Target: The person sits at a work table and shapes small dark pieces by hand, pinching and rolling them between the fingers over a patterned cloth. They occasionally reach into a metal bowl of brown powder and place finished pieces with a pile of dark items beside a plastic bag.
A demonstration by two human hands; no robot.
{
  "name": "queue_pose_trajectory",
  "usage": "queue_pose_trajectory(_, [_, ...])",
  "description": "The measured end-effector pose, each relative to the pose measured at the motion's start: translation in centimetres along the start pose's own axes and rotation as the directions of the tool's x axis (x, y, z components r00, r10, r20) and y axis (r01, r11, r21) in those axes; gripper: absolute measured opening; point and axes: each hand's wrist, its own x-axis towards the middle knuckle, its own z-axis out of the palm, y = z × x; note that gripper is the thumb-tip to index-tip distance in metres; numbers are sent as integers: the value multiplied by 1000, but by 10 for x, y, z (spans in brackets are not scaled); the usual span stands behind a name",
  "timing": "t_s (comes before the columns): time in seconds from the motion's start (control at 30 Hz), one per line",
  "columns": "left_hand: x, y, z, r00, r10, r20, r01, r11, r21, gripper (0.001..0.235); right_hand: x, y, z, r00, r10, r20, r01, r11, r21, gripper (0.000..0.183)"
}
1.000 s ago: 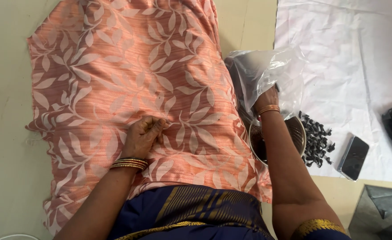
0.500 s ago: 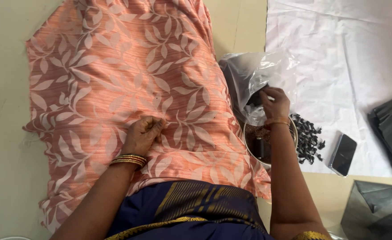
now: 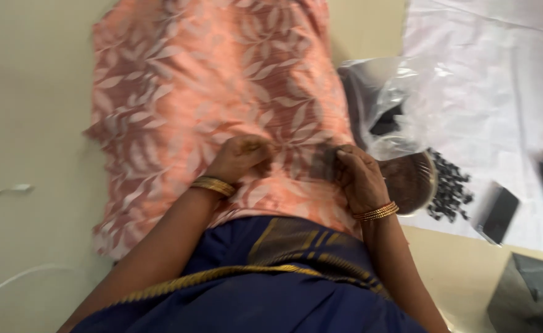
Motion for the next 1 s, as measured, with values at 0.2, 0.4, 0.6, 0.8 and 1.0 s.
queue_pose_trajectory(0.2, [-11, 4, 2, 965, 162, 205, -168, 986, 13, 19, 11, 8, 95, 996, 27, 82, 35, 747, -664, 24])
queue_pose_trajectory(0.4, [-4, 1, -4, 992, 122, 19, -123, 991, 61, 12, 17, 9, 97, 993, -5, 120, 72, 822, -564, 31])
queue_pose_trajectory(0.6, [-4, 5, -2, 984, 155, 84, -139, 976, -165, 8, 16, 8, 106, 980, -35, 197, 146, 799, -583, 36])
queue_pose_trajectory(0.8, [-7, 8, 0, 993, 118, 32, -118, 993, -11, 9, 22, 25, 83, 993, 13, 114, 57, 808, -587, 19])
queue_pose_trajectory(1.0, [-10, 16, 4, 995, 81, -50, -81, 997, 0, 8, 27, 30, 73, 969, -214, 119, 228, 604, -764, 22])
